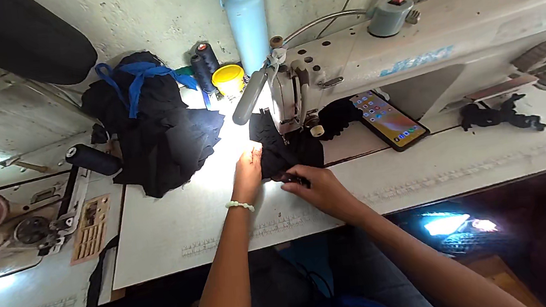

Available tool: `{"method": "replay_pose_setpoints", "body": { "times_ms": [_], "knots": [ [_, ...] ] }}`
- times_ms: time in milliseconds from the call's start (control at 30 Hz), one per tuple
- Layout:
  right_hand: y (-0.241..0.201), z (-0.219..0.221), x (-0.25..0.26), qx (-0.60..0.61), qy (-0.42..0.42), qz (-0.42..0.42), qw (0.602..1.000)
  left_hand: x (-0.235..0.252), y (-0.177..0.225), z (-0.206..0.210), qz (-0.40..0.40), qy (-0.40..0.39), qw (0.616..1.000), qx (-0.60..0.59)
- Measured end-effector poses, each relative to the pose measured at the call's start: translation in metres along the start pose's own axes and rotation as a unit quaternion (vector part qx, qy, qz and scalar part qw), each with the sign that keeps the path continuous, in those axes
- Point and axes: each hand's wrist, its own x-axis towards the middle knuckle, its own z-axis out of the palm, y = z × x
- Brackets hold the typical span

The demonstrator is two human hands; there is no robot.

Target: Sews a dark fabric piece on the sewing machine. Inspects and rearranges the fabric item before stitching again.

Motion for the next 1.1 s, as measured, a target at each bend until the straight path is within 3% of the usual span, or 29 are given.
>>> {"method": "replay_pose_setpoints", "body": {
  "times_ms": [167, 333, 567, 800, 933, 1100],
  "knots": [
    [0.005, -0.009, 0.023, -0.062, 0.024, 0.097, 0.993, -0.013, 0.004, 0.007, 0.019, 0.087, 0.996, 0.024],
    [0.012, -0.020, 0.029, -0.027, 0.054, 0.160, 0.985, -0.015, 0.011, 0.011, 0.006, 0.117, 0.992, 0.040],
    [0.025, 0.004, 0.018, -0.064, 0.142, 0.035, 0.987, -0.012, 0.010, 0.008, -0.023, 0.114, 0.993, 0.024],
    [0.024, 0.000, 0.028, -0.115, 0.118, 0.061, 0.984, -0.006, 0.000, 0.014, -0.040, 0.193, 0.980, -0.039],
    [0.028, -0.003, 0.027, -0.073, 0.137, 0.072, 0.985, 0.001, -0.005, 0.012, -0.023, 0.141, 0.987, -0.070],
    [0.033, -0.008, 0.028, -0.022, 0.148, 0.091, 0.985, 0.000, -0.008, 0.005, 0.050, -0.022, 0.987, -0.151]
  ]
}}
